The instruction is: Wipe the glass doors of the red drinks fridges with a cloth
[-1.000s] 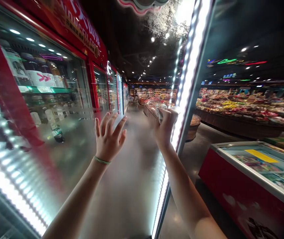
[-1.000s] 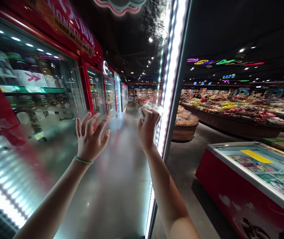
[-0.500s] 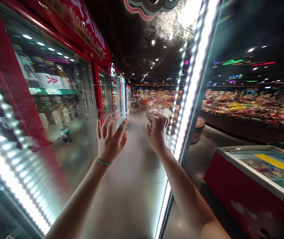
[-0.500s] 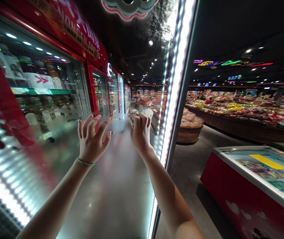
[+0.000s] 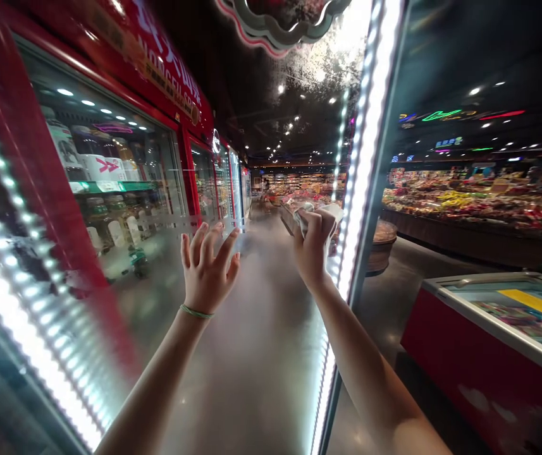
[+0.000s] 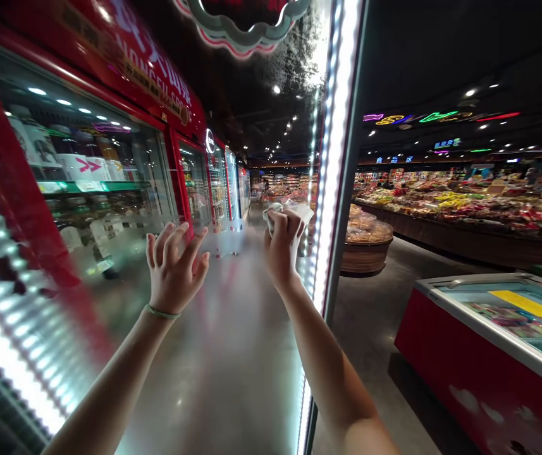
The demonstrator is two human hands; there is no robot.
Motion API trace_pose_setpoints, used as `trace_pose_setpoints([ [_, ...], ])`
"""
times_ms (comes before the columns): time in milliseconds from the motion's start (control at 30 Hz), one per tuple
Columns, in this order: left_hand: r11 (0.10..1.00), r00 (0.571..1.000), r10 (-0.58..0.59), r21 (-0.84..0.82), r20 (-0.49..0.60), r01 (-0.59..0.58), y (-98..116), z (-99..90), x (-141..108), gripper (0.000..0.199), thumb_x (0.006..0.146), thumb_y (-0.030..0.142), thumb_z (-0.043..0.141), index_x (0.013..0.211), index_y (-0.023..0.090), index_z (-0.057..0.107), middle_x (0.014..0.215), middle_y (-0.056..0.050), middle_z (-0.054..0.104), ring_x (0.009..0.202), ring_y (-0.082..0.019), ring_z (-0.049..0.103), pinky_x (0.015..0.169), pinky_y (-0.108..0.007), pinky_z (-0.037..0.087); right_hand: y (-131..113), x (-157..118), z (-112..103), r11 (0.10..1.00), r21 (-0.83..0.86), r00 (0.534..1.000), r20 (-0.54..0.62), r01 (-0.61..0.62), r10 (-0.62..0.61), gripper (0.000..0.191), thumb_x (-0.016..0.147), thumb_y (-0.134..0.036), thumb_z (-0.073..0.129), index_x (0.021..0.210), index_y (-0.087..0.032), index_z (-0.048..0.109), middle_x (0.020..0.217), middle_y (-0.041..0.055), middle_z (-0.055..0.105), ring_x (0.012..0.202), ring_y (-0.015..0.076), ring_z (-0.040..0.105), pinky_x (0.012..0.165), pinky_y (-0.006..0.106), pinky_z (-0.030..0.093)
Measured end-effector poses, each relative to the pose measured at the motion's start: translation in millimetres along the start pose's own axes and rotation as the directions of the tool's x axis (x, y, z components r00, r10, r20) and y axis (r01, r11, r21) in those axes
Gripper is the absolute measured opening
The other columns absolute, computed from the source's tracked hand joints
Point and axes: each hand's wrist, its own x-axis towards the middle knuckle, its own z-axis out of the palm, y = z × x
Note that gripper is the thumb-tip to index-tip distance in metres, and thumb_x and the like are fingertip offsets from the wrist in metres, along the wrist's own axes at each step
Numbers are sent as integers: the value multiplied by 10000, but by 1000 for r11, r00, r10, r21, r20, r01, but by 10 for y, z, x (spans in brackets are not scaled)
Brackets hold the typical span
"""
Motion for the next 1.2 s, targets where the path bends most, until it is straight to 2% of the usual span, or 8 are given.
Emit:
trace_pose_setpoints([
  [267, 999, 999, 37, 33, -15, -36, -64, -12, 17, 574, 962, 285, 675, 1528, 321, 589, 1483, -121, 632, 1498, -353, 504, 1329, -594, 223, -143, -1, 55, 994, 28, 988, 105, 110, -112, 353, 932, -64, 528, 1198, -283, 605, 1195, 94, 523, 1133, 266, 525, 1012, 486, 504],
  [433, 1000, 1000, 27, 11, -9, -27, -85, -23, -1, 571, 962, 280, 677, 1524, 326, 593, 1486, -121, 632, 1501, -351, 500, 1332, -595, 214, -61, 99, 37, 999, 33, 1000, 6, 30, -30, 313, 925, -80, 549, 1155, -282, 617, 1195, 93, 516, 1170, 279, 523, 1018, 491, 506],
  [567, 998, 999, 47, 39, -14, -46, -100, -39, -9, 559, 962, 279, 681, 1514, 305, 600, 1476, -128, 635, 1496, -347, 510, 1325, -582, 244, -126, 119, 14, 982, 53, 964, 192, 179, -186, 323, 931, -77, 575, 1157, -300, 635, 1196, 80, 552, 1160, 272, 536, 1020, 478, 511],
  [600, 998, 998, 54, 45, -16, -53, -104, -42, -11, 557, 960, 278, 682, 1511, 297, 603, 1475, -131, 636, 1494, -346, 512, 1324, -577, 252, -135, 119, 8, 981, 47, 961, 199, 188, -194, 312, 928, -81, 581, 1146, -298, 636, 1185, 78, 552, 1152, 270, 540, 1011, 474, 517],
  [733, 998, 998, 54, 44, -24, -53, -121, -51, -15, 553, 958, 279, 681, 1505, 303, 608, 1468, -127, 640, 1487, -339, 521, 1320, -571, 272, -142, 153, 22, 998, 9, 995, 73, 69, -70, 268, 925, -100, 577, 1106, -288, 642, 1157, 78, 540, 1133, 270, 539, 993, 477, 521],
  [900, 1000, 1000, 24, 17, -4, -24, -139, -70, -22, 550, 958, 281, 675, 1502, 331, 611, 1478, -112, 637, 1488, -332, 519, 1320, -572, 276, -172, 169, 41, 976, 70, 955, 204, 205, -215, 249, 911, -110, 617, 1046, -306, 687, 1128, 63, 583, 1119, 271, 538, 997, 476, 512],
  [1067, 999, 1000, 27, 18, 7, -27, -154, -96, -20, 560, 960, 279, 674, 1513, 327, 604, 1486, -115, 629, 1494, -338, 509, 1321, -564, 268, -211, 192, 65, 991, 30, 990, 53, 129, -131, 220, 918, -110, 596, 1023, -291, 661, 1107, 66, 572, 1119, 271, 540, 986, 481, 511],
  [1200, 998, 999, 41, 40, 4, -41, -169, -122, -15, 553, 959, 278, 681, 1507, 304, 612, 1463, -128, 638, 1483, -341, 517, 1317, -558, 276, -238, 195, 75, 959, 79, 938, 201, 272, -282, 191, 917, -122, 605, 989, -291, 658, 1105, 55, 591, 1062, 255, 537, 965, 462, 521],
])
